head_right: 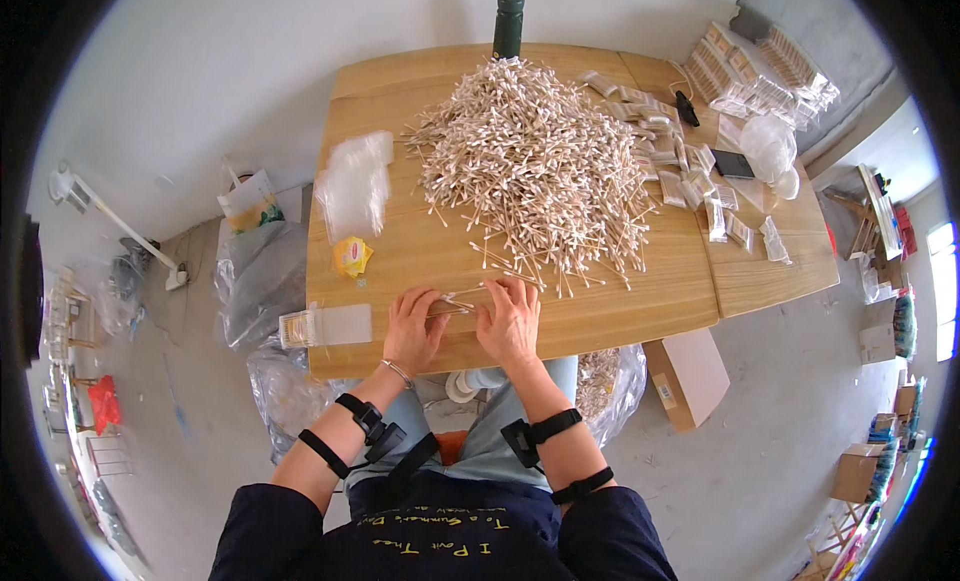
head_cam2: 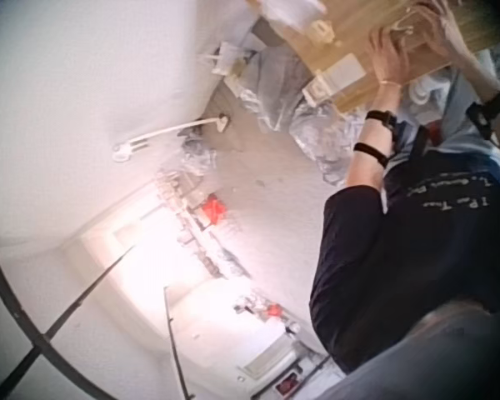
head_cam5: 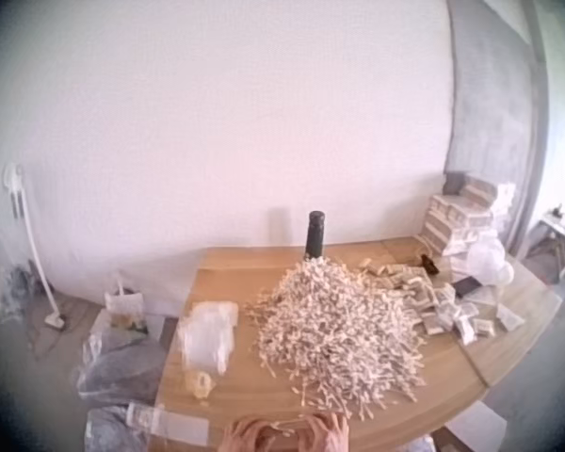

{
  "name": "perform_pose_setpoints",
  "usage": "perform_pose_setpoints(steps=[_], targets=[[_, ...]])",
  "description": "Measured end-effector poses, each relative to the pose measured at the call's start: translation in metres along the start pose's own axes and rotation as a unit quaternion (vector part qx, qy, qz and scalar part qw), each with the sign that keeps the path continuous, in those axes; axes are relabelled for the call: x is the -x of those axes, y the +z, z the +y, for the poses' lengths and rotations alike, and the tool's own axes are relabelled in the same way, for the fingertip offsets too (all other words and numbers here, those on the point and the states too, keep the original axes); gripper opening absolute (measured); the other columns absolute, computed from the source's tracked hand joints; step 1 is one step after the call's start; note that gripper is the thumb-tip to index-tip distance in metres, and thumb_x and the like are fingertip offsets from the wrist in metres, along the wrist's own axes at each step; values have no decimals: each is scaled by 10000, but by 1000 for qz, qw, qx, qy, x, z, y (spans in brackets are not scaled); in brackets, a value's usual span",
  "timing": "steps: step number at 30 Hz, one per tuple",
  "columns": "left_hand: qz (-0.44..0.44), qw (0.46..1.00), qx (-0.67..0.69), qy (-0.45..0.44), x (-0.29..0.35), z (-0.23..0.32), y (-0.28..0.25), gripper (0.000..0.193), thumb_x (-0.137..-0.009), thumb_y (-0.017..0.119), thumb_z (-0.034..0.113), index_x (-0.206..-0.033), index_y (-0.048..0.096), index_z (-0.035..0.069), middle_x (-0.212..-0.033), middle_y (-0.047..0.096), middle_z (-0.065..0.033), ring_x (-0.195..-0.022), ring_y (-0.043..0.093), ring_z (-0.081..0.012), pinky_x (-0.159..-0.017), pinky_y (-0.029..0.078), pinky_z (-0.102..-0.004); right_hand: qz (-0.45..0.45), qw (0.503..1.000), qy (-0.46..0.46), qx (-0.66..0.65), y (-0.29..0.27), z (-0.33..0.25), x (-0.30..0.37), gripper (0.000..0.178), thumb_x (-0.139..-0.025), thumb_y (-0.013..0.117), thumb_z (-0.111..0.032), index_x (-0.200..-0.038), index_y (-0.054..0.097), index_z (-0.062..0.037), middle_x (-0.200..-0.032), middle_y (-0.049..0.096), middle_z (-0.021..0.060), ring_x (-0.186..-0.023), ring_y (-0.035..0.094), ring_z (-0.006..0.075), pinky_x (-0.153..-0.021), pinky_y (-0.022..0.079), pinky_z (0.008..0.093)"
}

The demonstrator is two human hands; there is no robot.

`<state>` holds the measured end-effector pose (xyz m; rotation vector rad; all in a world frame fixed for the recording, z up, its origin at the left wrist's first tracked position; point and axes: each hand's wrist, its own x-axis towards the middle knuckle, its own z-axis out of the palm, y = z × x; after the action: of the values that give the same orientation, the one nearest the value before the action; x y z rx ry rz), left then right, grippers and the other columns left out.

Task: Sorting and packaging small bundles of cotton swabs into plastic bags.

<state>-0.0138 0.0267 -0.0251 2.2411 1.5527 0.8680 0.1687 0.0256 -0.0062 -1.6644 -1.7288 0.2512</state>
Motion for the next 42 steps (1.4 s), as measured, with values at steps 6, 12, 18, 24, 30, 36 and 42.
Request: perform_pose_setpoints(steps=[6, 12, 18, 24, 30, 36, 42], targets=[[86, 995, 33, -46, 0, 7, 1, 355, -794, 664, 119, -1124, 556, 46, -1138, 537, -135, -1072, 485, -362, -929, 402, -443, -59, 995, -77, 31, -2, 6, -3, 430, -718, 701, -114, -1142, 631, -125, -1155, 521, 67, -1080, 474, 308, -882, 408, 438], [80, 996, 19, -41, 2, 4, 0, 178, -795, 650, 93, -964, 611, 57, -1023, 550, -107, -977, 501, -334, -870, 410, -435, -28, 995, -96, -7, 6, 16, -14, 157, -750, 701, -115, -906, 689, -110, -1016, 562, 49, -966, 516, 293, -830, 447, 399], [79, 995, 39, -52, 3, 2, 1, 107, -794, 657, 98, -896, 633, 79, -961, 560, -90, -953, 509, -321, -860, 405, -429, 2, 997, -76, -2, 11, 17, -18, 87, -742, 706, -106, -825, 686, -94, -899, 572, 66, -898, 526, 298, -816, 458, 393], [32, 999, 20, 7, 1, 6, -5, 163, -780, 675, 77, -943, 665, 80, -1135, 551, -118, -1079, 496, -332, -923, 398, -429, -46, 995, -90, -19, 28, -3, -12, 130, -739, 659, -58, -865, 681, -82, -924, 573, 75, -932, 519, 299, -817, 460, 368], [78, 994, 61, -43, -1, 4, -2, 335, -814, 637, 109, -1137, 578, 45, -1253, 502, -175, -1237, 419, -377, -1084, 304, -508, 61, 997, -44, 29, 20, -5, -3, 283, -749, 606, -13, -1016, 659, -91, -1008, 555, 112, -970, 501, 324, -864, 428, 423], [-17, 997, 39, 65, -4, 6, 0, 361, -825, 590, 50, -1181, 540, 16, -1223, 541, -168, -1194, 473, -346, -1082, 341, -454, 79, 991, 66, 86, 0, 37, -12, 241, -770, 623, -43, -1000, 661, -103, -1009, 540, 101, -974, 488, 321, -860, 409, 416], [-11, 997, 32, 63, -37, 19, 0, 346, -802, 602, 37, -1146, 572, 53, -1152, 577, -115, -1104, 515, -324, -981, 413, -424, 40, 999, 22, 26, 17, 16, -6, 144, -816, 605, -90, -946, 658, -119, -975, 521, 83, -950, 491, 295, -828, 408, 416]])
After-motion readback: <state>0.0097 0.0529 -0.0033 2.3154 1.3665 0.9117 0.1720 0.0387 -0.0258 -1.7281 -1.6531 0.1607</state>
